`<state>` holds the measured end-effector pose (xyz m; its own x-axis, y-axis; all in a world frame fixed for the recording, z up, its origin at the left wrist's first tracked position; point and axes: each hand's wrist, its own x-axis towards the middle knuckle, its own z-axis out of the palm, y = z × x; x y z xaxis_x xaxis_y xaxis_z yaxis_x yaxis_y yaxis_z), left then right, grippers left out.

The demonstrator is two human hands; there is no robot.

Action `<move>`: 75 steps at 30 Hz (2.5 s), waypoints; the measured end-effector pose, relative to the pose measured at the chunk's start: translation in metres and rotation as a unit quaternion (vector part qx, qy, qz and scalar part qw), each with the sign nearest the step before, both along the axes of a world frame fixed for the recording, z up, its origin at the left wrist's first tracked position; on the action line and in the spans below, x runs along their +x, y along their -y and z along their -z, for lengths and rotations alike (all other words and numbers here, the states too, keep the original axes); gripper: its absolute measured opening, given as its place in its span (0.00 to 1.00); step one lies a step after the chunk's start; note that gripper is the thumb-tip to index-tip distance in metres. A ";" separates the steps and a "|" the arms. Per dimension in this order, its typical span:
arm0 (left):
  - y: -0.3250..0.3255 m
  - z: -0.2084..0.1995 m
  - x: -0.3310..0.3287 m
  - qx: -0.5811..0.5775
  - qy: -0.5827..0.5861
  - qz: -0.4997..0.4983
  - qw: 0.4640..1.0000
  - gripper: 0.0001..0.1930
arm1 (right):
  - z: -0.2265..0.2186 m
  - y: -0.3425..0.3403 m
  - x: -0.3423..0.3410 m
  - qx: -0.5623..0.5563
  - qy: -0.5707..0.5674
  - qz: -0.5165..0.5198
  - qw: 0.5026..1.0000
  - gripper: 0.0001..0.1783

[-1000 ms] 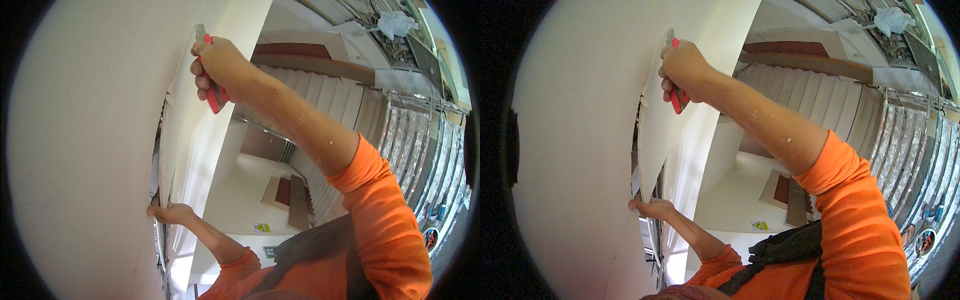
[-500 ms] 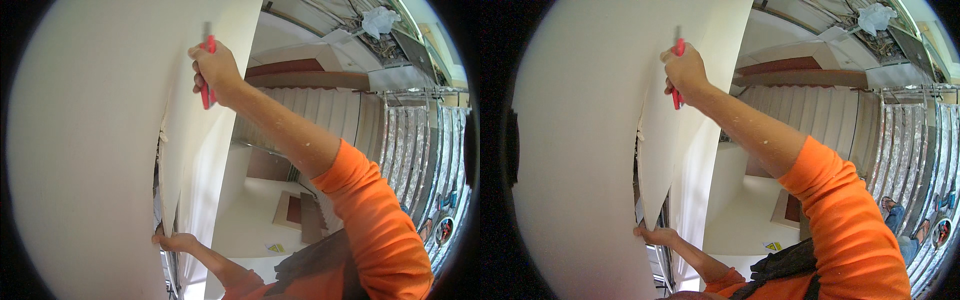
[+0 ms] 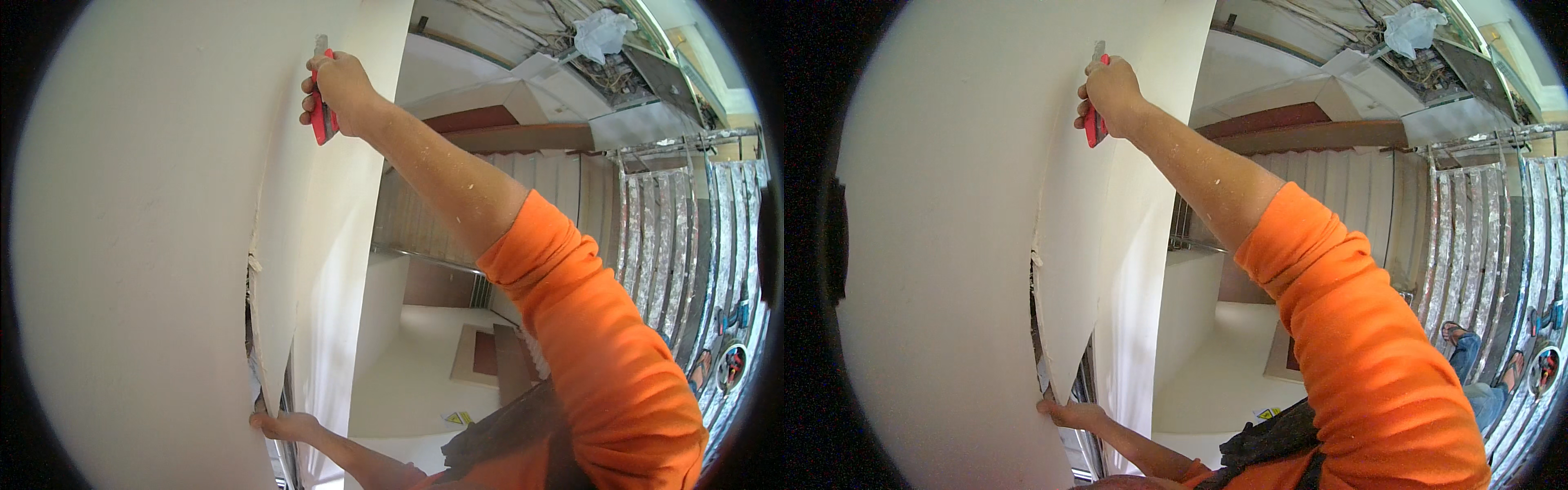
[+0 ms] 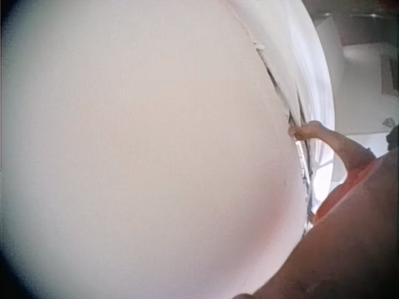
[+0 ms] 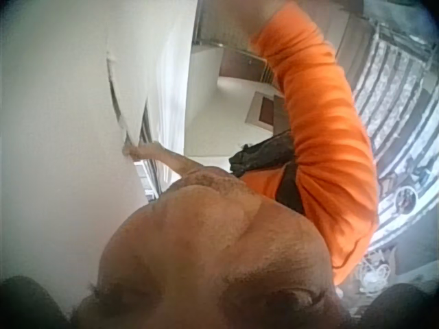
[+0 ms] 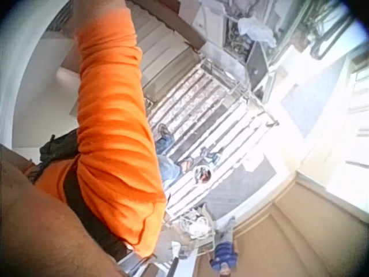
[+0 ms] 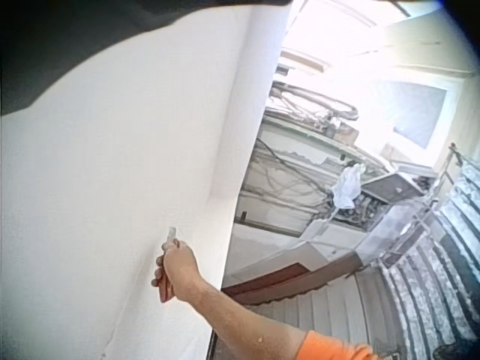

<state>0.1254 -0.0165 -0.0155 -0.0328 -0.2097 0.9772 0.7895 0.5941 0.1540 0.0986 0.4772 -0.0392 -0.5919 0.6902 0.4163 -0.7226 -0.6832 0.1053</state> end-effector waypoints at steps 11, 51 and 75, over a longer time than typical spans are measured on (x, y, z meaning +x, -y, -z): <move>-0.019 0.001 0.004 0.074 -0.008 0.009 0.997 0.35 | 0.009 0.052 0.020 0.091 -0.001 -0.033 0.995 0.14; -0.002 0.003 0.002 0.010 -0.030 -0.001 0.999 0.45 | 0.003 0.199 0.027 0.131 0.073 -0.025 0.988 0.46; -0.041 0.009 0.066 -0.213 0.054 -0.276 0.936 0.35 | -0.002 0.226 0.017 0.181 0.098 0.094 0.974 0.60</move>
<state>0.1917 0.0241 -0.0246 -0.1372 0.1841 0.9733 0.3371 0.9326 -0.1289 0.1153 0.2517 -0.0375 -0.5610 0.6238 0.5442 -0.8211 -0.5030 -0.2698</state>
